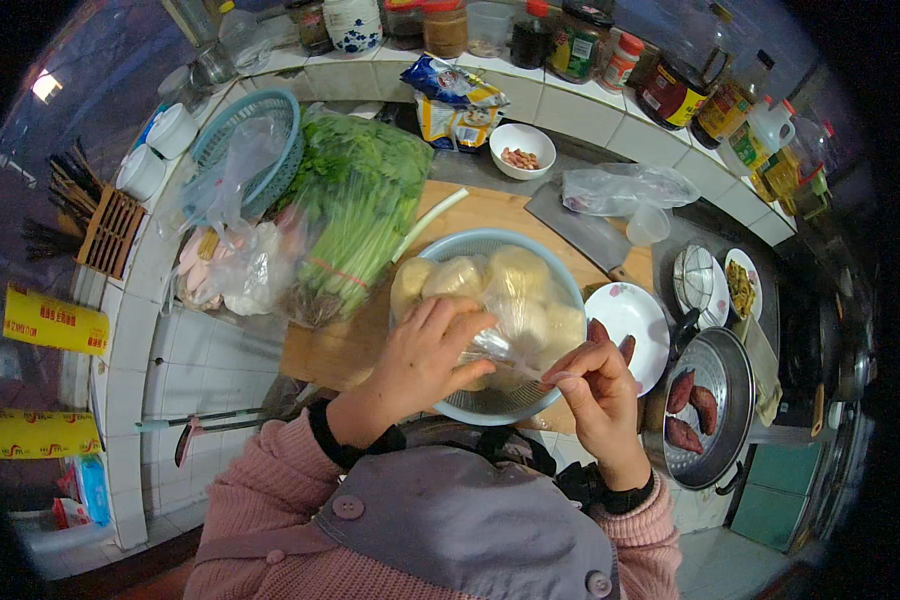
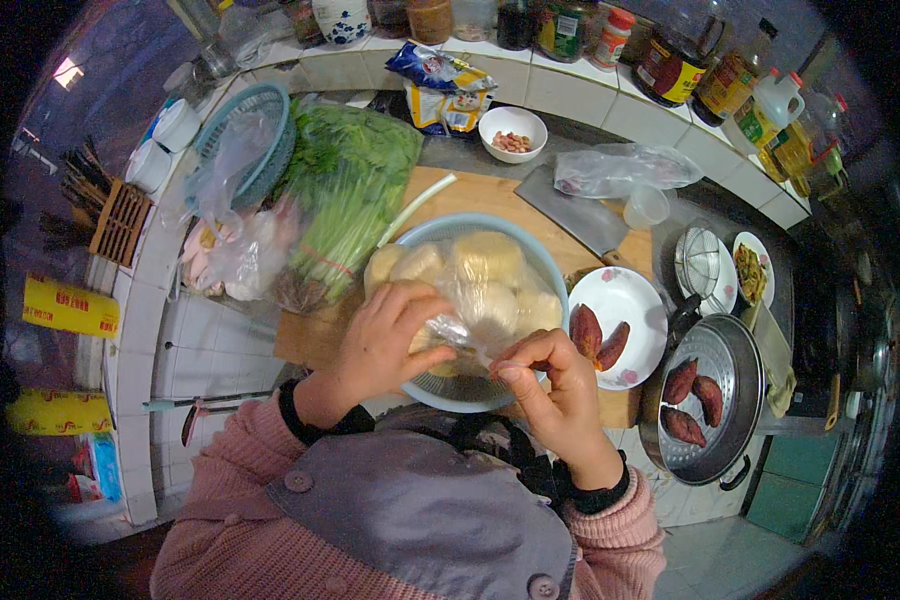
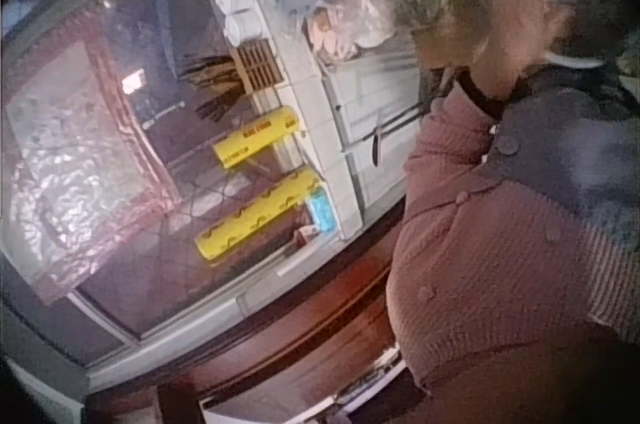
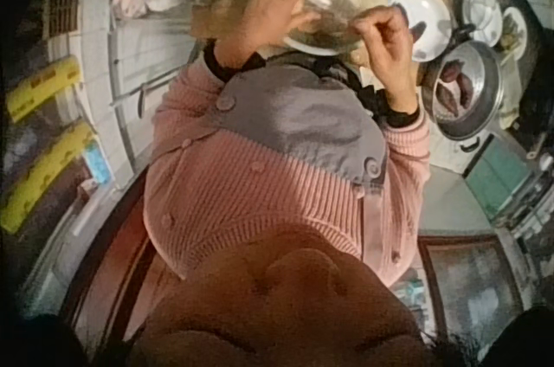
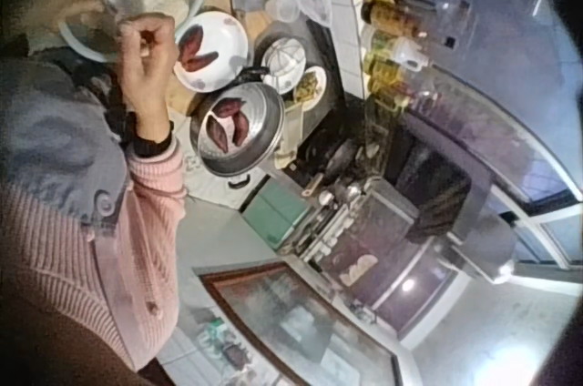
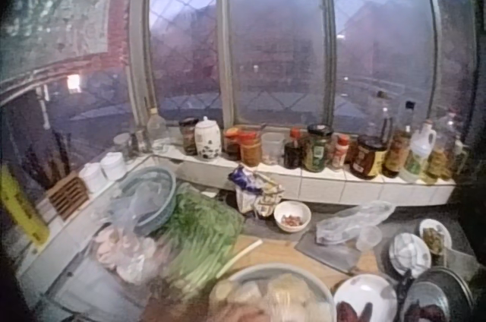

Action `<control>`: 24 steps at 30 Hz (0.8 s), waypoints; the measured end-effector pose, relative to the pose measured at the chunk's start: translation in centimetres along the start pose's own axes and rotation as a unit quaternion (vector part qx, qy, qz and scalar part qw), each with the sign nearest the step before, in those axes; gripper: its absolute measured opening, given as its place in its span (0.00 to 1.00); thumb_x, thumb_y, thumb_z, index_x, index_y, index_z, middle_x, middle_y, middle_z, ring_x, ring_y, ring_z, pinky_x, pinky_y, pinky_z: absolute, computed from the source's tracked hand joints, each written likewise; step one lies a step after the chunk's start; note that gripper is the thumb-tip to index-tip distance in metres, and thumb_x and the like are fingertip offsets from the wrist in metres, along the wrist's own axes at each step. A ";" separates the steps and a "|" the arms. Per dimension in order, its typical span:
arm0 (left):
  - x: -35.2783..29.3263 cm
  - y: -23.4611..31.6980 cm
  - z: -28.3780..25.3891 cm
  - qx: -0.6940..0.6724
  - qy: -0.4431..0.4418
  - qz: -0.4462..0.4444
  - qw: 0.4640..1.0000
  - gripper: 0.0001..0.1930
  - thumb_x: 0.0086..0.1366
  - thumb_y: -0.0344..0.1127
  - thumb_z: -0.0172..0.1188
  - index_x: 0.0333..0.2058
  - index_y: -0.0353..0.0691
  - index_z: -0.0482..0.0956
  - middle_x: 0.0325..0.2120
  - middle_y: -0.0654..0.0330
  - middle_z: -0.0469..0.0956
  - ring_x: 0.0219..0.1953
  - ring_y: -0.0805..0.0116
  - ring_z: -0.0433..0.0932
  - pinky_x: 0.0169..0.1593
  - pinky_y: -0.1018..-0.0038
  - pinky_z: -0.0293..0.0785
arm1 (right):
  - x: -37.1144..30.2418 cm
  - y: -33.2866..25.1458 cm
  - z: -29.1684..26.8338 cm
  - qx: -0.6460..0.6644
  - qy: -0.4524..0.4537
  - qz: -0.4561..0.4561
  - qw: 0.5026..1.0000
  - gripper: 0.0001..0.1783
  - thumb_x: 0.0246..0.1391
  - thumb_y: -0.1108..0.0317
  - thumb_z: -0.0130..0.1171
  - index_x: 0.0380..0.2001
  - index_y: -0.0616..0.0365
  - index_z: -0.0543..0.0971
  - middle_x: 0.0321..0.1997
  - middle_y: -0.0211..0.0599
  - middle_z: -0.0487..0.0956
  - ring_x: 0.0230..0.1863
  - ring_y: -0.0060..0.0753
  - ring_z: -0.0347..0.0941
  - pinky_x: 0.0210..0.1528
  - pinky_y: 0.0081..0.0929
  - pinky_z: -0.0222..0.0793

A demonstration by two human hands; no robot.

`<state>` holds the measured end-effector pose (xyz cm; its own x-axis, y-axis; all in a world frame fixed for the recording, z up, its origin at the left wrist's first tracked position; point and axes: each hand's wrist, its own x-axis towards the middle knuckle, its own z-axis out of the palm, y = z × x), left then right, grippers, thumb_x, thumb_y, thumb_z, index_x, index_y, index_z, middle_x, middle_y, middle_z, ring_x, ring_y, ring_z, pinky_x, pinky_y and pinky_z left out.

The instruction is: The person washes a white bowl and chopsticks at the sink, then returns to the stove to stir a pot of boiling liquid. They place sweet potatoes and peeled potatoes into a steamer basket and set it on the pot to steam.

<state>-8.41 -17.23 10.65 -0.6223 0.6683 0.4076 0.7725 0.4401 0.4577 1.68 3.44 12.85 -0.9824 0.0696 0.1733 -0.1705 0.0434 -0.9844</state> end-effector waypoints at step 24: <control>-0.4 -1.1 -3.3 -0.112 0.082 -0.035 0.990 0.09 0.53 0.24 0.55 0.34 0.38 0.72 0.29 0.55 0.72 0.34 0.52 0.72 0.42 0.61 0.69 | 3.3 6.1 -4.1 -0.178 0.242 0.127 0.945 0.08 0.53 0.69 0.57 0.35 0.59 0.73 0.29 0.28 0.74 0.26 0.17 0.68 0.29 0.18 0.66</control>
<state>-9.44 -19.93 12.63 -0.6996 0.5268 0.4827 0.6909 0.3262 0.6452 -2.32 7.99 7.58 -0.8241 0.5664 0.0104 0.1879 0.2907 -0.9382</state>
